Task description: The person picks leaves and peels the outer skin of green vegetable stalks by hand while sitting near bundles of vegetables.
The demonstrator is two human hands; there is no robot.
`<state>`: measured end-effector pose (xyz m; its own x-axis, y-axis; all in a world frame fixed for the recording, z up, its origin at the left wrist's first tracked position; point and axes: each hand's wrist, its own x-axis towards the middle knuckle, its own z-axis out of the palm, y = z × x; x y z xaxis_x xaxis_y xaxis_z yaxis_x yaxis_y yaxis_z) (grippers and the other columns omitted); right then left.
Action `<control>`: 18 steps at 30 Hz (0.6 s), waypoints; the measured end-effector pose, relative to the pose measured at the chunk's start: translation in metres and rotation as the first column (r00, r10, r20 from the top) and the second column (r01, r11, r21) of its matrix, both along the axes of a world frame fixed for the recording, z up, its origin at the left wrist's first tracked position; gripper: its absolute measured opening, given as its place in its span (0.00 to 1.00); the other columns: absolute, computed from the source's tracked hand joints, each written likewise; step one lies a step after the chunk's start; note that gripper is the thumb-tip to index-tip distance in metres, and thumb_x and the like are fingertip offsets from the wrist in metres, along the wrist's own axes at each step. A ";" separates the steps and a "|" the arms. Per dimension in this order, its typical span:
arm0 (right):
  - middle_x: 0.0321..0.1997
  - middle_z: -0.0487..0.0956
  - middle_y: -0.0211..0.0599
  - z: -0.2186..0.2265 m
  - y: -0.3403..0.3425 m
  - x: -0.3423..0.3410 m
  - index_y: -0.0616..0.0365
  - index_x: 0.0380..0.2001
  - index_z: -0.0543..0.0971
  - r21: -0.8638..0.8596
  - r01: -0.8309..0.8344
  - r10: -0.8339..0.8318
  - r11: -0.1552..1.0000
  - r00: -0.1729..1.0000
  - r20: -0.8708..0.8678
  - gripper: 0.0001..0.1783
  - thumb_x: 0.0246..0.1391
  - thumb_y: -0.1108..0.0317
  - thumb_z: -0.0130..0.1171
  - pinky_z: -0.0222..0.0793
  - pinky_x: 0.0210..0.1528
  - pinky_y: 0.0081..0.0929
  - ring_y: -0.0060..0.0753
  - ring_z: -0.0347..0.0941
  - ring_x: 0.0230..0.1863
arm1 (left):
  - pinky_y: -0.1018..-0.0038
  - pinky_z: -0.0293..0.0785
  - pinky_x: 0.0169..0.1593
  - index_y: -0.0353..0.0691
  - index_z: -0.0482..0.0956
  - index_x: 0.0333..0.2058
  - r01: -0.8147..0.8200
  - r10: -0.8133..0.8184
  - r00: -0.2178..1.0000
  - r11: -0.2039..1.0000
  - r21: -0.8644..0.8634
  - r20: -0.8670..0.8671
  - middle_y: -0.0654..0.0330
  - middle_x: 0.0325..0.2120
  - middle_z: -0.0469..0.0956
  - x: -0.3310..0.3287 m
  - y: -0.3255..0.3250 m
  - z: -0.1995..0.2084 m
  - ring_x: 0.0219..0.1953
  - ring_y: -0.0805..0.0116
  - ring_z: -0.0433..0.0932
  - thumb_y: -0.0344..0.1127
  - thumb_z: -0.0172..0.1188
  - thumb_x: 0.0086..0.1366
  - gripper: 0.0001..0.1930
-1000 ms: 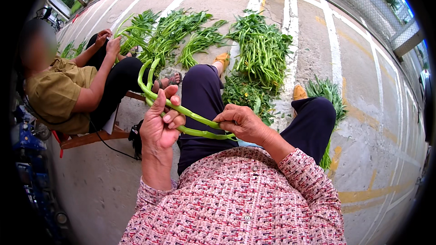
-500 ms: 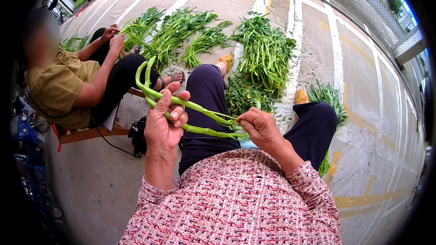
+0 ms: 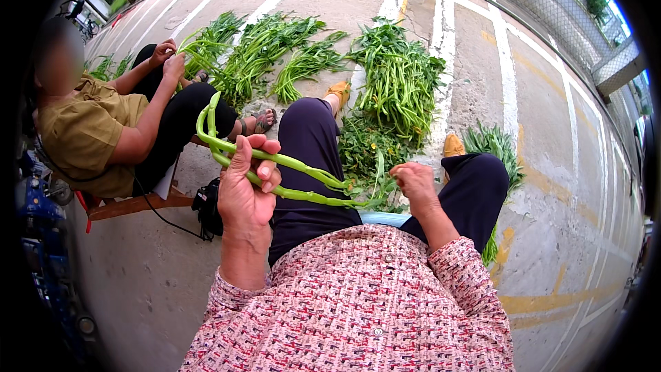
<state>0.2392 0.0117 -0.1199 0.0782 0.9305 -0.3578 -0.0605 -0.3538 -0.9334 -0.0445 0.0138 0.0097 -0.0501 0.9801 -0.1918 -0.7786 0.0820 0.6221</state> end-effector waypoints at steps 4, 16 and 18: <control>0.19 0.69 0.24 0.002 -0.012 0.034 0.53 0.27 0.74 -0.274 0.229 -0.317 0.934 0.885 -0.342 0.07 0.54 0.65 0.49 0.56 0.15 0.12 0.15 0.63 0.17 | 0.84 0.61 0.18 0.37 0.74 0.35 0.067 -0.062 0.991 0.997 -0.047 0.115 0.52 0.30 0.77 -0.007 0.004 -0.003 0.19 0.78 0.69 0.42 0.50 0.64 0.13; 0.26 0.73 0.24 0.065 -0.007 -0.030 0.62 0.46 0.74 0.125 -0.350 0.366 0.928 0.920 -0.143 0.15 0.55 0.72 0.50 0.61 0.29 0.12 0.13 0.65 0.26 | 0.84 0.59 0.18 0.38 0.74 0.36 0.153 -0.142 0.982 0.985 -0.081 0.125 0.54 0.32 0.76 -0.001 0.004 -0.004 0.21 0.78 0.69 0.44 0.51 0.63 0.14; 0.29 0.75 0.28 0.064 -0.008 -0.043 0.62 0.43 0.75 0.291 -0.421 0.433 0.859 0.901 0.023 0.14 0.53 0.73 0.52 0.63 0.32 0.16 0.16 0.66 0.28 | 0.84 0.59 0.18 0.37 0.74 0.36 0.177 -0.167 0.978 0.982 -0.068 0.126 0.54 0.32 0.76 0.000 0.005 -0.004 0.21 0.78 0.69 0.44 0.51 0.63 0.14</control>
